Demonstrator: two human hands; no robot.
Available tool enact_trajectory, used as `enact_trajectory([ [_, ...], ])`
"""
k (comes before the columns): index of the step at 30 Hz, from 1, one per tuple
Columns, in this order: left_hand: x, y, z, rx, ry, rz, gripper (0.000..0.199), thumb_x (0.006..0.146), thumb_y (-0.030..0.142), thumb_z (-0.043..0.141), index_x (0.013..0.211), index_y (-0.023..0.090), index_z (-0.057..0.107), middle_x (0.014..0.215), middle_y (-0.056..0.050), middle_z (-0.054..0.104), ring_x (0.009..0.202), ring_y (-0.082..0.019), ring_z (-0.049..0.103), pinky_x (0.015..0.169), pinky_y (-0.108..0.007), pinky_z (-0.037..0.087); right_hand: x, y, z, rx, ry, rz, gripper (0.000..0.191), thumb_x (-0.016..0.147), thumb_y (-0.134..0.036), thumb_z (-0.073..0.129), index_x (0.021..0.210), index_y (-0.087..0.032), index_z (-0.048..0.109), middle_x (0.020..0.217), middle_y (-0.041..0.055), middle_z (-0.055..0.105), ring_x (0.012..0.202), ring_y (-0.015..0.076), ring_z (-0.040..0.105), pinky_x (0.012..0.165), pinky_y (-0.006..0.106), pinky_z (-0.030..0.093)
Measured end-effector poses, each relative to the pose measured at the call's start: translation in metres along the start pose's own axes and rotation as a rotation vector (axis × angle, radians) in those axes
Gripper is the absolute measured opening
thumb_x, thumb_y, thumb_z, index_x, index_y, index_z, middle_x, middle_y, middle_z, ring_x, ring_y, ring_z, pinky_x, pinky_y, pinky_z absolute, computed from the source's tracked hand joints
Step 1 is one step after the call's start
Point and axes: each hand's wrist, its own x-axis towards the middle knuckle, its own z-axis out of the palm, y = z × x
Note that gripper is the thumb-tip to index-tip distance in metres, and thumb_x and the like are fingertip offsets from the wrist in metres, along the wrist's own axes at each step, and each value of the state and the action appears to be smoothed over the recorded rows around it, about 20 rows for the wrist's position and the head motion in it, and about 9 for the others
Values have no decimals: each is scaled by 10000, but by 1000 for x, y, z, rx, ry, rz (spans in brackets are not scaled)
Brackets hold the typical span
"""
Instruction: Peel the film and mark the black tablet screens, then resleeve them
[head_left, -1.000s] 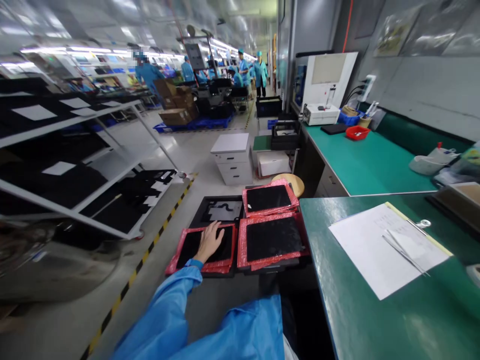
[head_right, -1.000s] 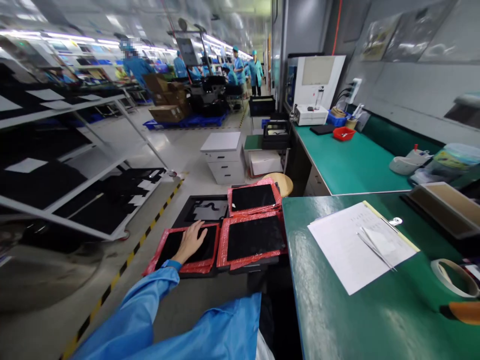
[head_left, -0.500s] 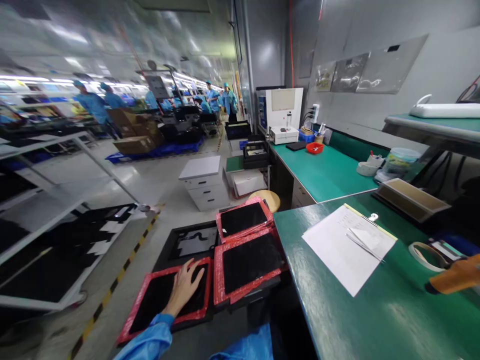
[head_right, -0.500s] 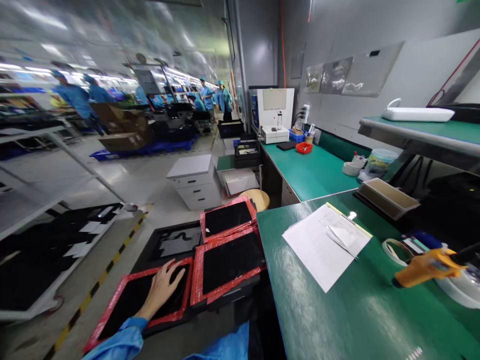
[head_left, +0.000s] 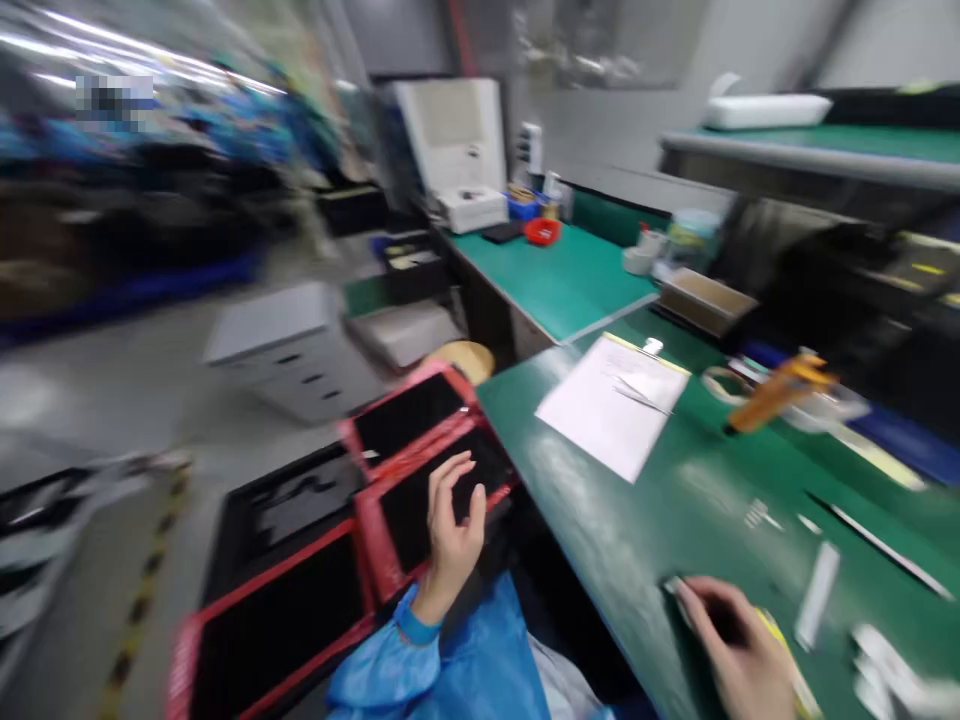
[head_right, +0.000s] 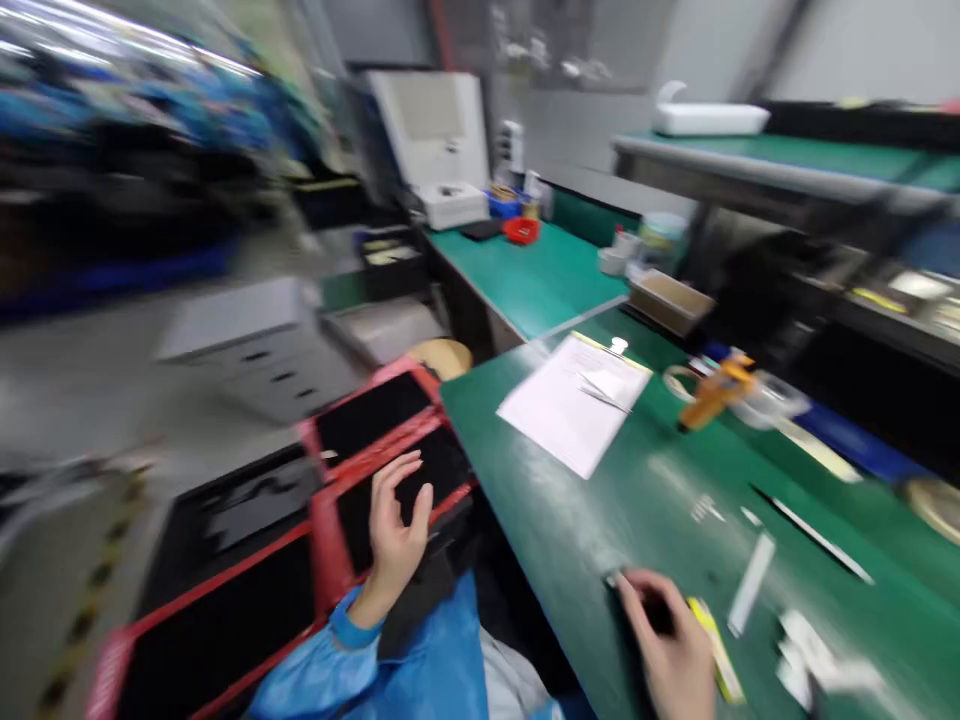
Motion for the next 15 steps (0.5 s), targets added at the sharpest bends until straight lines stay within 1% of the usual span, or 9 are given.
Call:
enact_trajectory([
  [1, -2, 16, 11, -93, -67, 20, 193, 1126, 273, 578, 1301, 236, 653, 1255, -109, 728, 1163, -247, 752, 994, -430, 654, 3, -6, 0, -16, 1, -57, 523, 1065, -713, 662, 861, -248, 787, 722, 56, 783, 594, 241, 739, 551, 328, 606],
  [2, -4, 30, 22, -185, -147, 43, 198, 1128, 253, 572, 1309, 234, 650, 1241, -106, 735, 1146, -238, 759, 977, -413, 658, 6, -10, 1, -45, 12, -54, 529, 1090, -702, 624, 863, -252, 784, 715, 51, 780, 586, 236, 733, 561, 333, 606],
  [4, -11, 56, 40, -345, -321, 96, 191, 1134, 219, 546, 1293, 233, 652, 1181, -91, 758, 1082, -218, 776, 939, -378, 664, 9, -11, 1, -107, 53, -11, 510, 1104, -685, 608, 875, -265, 784, 756, 50, 789, 630, 239, 741, 623, 356, 621],
  [6, -22, 78, 56, -467, -487, 157, 196, 1140, 216, 522, 1277, 234, 661, 1128, -80, 779, 1013, -211, 789, 900, -366, 661, 8, -7, 2, -151, 60, 21, 421, 1121, -602, 626, 911, -271, 779, 812, 51, 798, 714, 249, 758, 714, 382, 631],
  [8, -32, 94, 67, -505, -600, 241, 208, 1139, 224, 529, 1286, 231, 675, 1116, -82, 802, 983, -218, 797, 874, -367, 641, 4, -5, 3, -172, 41, 39, 285, 1123, -473, 668, 945, -270, 763, 844, 42, 792, 773, 246, 752, 784, 391, 624],
  [11, -39, 106, 74, -390, -642, 410, 213, 1134, 218, 553, 1301, 202, 686, 1108, -99, 833, 955, -234, 800, 847, -369, 583, -1, -5, 3, -180, 7, 50, 130, 1112, -316, 690, 1003, -265, 739, 961, 49, 783, 900, 248, 740, 865, 401, 596],
  [13, -37, 106, 74, -327, -645, 497, 212, 1141, 217, 544, 1299, 186, 683, 1090, -106, 844, 937, -241, 796, 841, -371, 554, -1, -8, 2, -184, -2, 52, 98, 1109, -264, 687, 1017, -261, 721, 1022, 60, 764, 963, 254, 724, 895, 410, 573],
  [15, -34, 104, 73, -329, -662, 542, 215, 1147, 217, 537, 1299, 178, 683, 1092, -109, 849, 934, -243, 792, 846, -367, 542, 0, -10, 2, -193, 1, 53, 95, 1110, -237, 681, 1019, -256, 703, 1033, 62, 743, 984, 256, 707, 901, 412, 553],
])
